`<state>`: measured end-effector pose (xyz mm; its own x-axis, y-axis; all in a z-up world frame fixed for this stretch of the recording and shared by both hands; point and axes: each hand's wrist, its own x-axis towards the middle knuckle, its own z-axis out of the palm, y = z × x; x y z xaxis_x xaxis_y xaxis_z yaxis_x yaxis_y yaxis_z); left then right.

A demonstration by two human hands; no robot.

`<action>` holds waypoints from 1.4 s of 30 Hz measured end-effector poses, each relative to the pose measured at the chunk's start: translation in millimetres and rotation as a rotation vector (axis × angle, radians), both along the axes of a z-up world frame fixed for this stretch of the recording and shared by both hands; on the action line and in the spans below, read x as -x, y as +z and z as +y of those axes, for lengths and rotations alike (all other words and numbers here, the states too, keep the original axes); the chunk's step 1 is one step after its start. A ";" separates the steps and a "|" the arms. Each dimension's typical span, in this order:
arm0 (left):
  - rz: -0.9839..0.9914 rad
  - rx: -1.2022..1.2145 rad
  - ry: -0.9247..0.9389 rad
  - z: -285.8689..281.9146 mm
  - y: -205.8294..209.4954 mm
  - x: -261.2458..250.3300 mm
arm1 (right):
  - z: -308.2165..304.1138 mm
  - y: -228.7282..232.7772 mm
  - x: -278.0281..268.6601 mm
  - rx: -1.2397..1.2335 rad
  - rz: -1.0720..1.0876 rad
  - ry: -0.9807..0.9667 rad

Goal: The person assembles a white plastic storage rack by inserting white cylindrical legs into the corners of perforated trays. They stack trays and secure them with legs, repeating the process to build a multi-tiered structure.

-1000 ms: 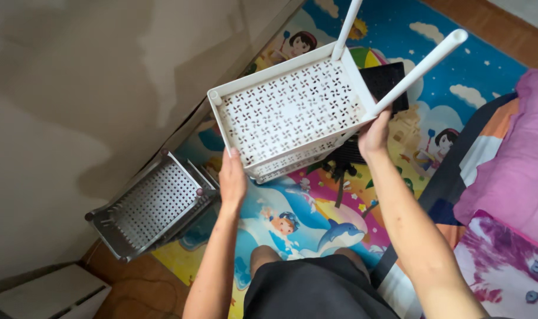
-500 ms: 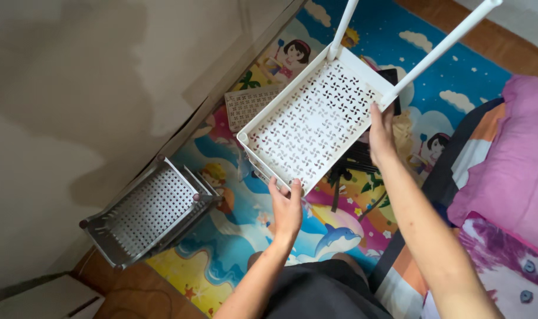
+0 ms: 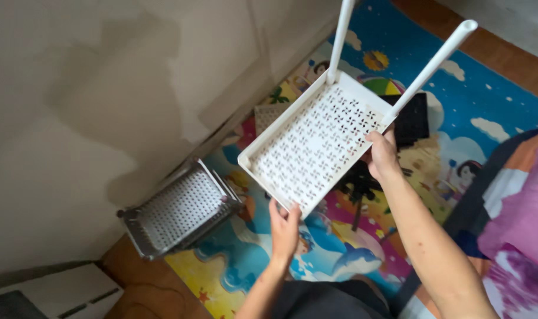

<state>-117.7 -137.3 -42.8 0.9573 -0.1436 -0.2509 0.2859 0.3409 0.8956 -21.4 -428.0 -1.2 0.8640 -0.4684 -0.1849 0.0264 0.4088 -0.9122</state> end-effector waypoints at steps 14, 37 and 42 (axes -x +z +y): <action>-0.121 -0.293 -0.065 102.6 -1.7 -35.4 | 37.5 -38.7 -116.2 0.058 0.040 0.518; -0.144 -0.079 0.364 109.3 -3.2 -127.3 | 117.2 28.3 -94.0 0.917 0.052 0.944; -0.025 -0.029 0.390 110.8 3.0 -143.8 | 126.2 13.6 -116.1 0.834 -0.054 0.898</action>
<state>26.0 -26.4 -39.8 0.9446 0.2388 -0.2253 0.1177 0.3943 0.9114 94.7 -301.7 12.4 0.9383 0.3392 -0.0672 0.0822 -0.4075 -0.9095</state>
